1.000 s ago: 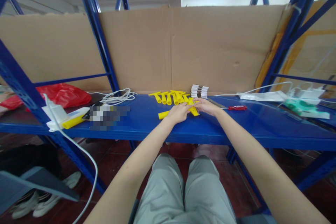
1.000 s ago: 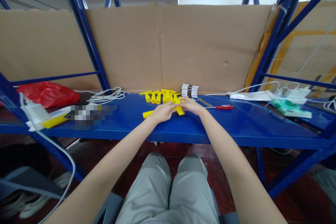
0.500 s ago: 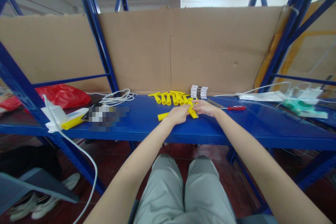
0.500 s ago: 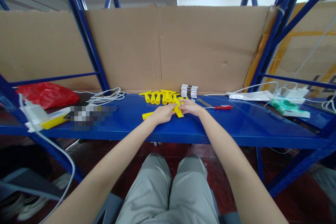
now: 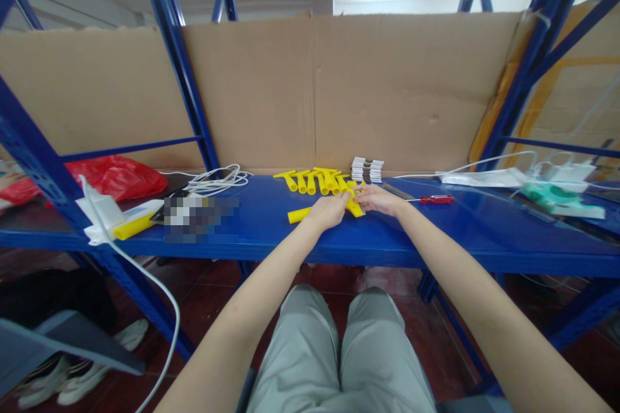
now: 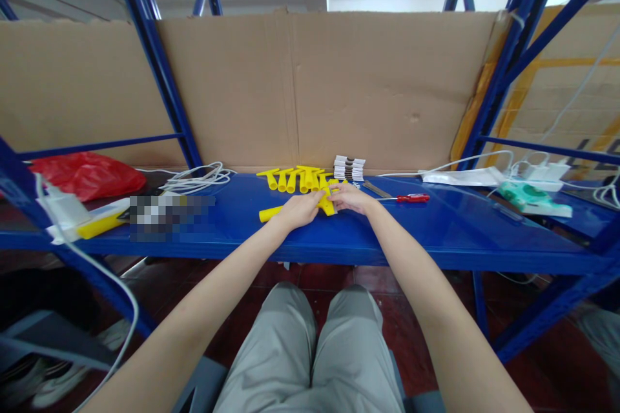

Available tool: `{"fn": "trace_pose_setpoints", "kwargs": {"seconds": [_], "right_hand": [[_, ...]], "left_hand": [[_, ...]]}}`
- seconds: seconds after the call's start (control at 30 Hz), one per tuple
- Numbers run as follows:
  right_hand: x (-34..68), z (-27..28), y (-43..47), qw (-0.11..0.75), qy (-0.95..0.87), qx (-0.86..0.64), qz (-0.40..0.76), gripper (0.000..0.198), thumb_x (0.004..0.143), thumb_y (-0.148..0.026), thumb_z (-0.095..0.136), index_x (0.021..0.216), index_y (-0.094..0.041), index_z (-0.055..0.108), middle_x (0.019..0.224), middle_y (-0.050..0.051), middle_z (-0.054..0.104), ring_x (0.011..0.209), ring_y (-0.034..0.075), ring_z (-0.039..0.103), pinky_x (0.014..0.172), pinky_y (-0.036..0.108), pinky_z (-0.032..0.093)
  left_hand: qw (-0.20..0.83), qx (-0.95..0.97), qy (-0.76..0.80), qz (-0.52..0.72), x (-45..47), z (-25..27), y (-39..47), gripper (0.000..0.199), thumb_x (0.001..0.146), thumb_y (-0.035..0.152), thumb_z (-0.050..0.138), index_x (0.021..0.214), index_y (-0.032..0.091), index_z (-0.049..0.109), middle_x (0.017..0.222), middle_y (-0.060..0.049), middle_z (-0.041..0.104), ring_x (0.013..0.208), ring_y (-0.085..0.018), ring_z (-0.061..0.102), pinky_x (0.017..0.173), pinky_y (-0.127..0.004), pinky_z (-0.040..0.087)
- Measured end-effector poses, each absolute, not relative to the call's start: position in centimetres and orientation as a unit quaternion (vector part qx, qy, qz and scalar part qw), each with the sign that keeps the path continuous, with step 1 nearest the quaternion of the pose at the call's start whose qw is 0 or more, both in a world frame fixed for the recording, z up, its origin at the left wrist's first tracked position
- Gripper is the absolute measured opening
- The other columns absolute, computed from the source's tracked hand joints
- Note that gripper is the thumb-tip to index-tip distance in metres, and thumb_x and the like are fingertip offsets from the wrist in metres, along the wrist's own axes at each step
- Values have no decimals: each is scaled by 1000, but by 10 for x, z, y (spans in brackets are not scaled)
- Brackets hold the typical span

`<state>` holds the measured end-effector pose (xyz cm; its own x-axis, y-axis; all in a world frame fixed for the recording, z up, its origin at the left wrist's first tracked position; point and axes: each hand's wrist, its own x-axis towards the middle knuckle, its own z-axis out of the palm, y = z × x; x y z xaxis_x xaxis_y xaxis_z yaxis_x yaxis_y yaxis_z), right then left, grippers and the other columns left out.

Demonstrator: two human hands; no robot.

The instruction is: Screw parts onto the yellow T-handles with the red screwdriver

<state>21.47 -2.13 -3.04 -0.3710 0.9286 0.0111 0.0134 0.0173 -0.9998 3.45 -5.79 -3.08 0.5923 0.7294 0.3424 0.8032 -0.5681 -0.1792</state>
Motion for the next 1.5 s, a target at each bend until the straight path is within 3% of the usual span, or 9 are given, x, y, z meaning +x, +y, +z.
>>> {"fn": "trace_pose_setpoints", "kwargs": {"seconds": [0.2,0.33,0.47,0.6,0.73,0.9,1.1,1.33,1.5], "right_hand": [[215,-27,-25,364,-621,-379,582,22,78,-19,66,99,-19,59,71,2,69,57,14,65,52,23,54],[218,-24,-23,423,-587,-438,533,17,81,-19,62,97,-19,57,68,2,67,52,12,62,47,21,49],[230,-26,-9,501,-548,-540,396,4,81,-18,55,83,-18,57,67,3,66,50,10,58,46,20,45],[256,-32,7,529,-532,-636,180,10,77,-16,50,71,-18,58,69,6,68,68,18,64,63,28,50],[277,-37,12,459,-558,-691,19,14,75,-18,52,76,-19,66,89,11,71,92,25,64,83,36,49],[277,-40,18,315,-614,-724,12,31,73,-12,53,92,-25,73,115,10,66,115,32,52,95,56,40],[269,-42,23,201,-669,-715,18,43,79,-13,46,112,-29,69,136,9,53,127,38,39,96,74,25],[266,-40,17,170,-667,-725,33,50,80,-15,47,126,-33,60,146,8,42,133,38,31,100,72,21],[259,-36,10,136,-658,-740,10,50,84,-15,42,129,-30,57,144,7,45,131,33,35,102,66,25]], "left_hand": [[175,-875,-438,-110,35,-27,-60,43,90,12,35,132,15,44,125,-15,59,106,-24,63,84,-35,51],[175,-874,-437,-121,36,-27,-60,44,90,11,36,132,16,46,128,-15,59,107,-24,63,84,-35,51],[171,-874,-436,-130,36,-28,-59,43,89,11,38,130,16,49,124,-14,61,106,-25,63,84,-36,52],[165,-872,-440,-139,35,-28,-59,44,89,12,39,131,18,50,124,-14,61,106,-26,64,84,-38,52],[163,-874,-436,-136,36,-27,-61,44,88,11,40,130,19,51,124,-12,62,106,-25,64,87,-38,52],[159,-877,-432,-135,36,-28,-60,43,89,12,39,129,18,52,123,-12,63,107,-25,63,88,-37,51],[150,-880,-429,-140,35,-29,-59,42,89,13,39,129,20,52,127,-10,62,109,-23,62,91,-36,50],[144,-882,-428,-136,36,-28,-61,43,88,13,41,130,19,52,126,-10,62,110,-24,62,92,-36,49],[137,-881,-432,-135,37,-29,-59,41,90,15,41,128,19,53,125,-11,63,110,-24,62,91,-36,49]]}}
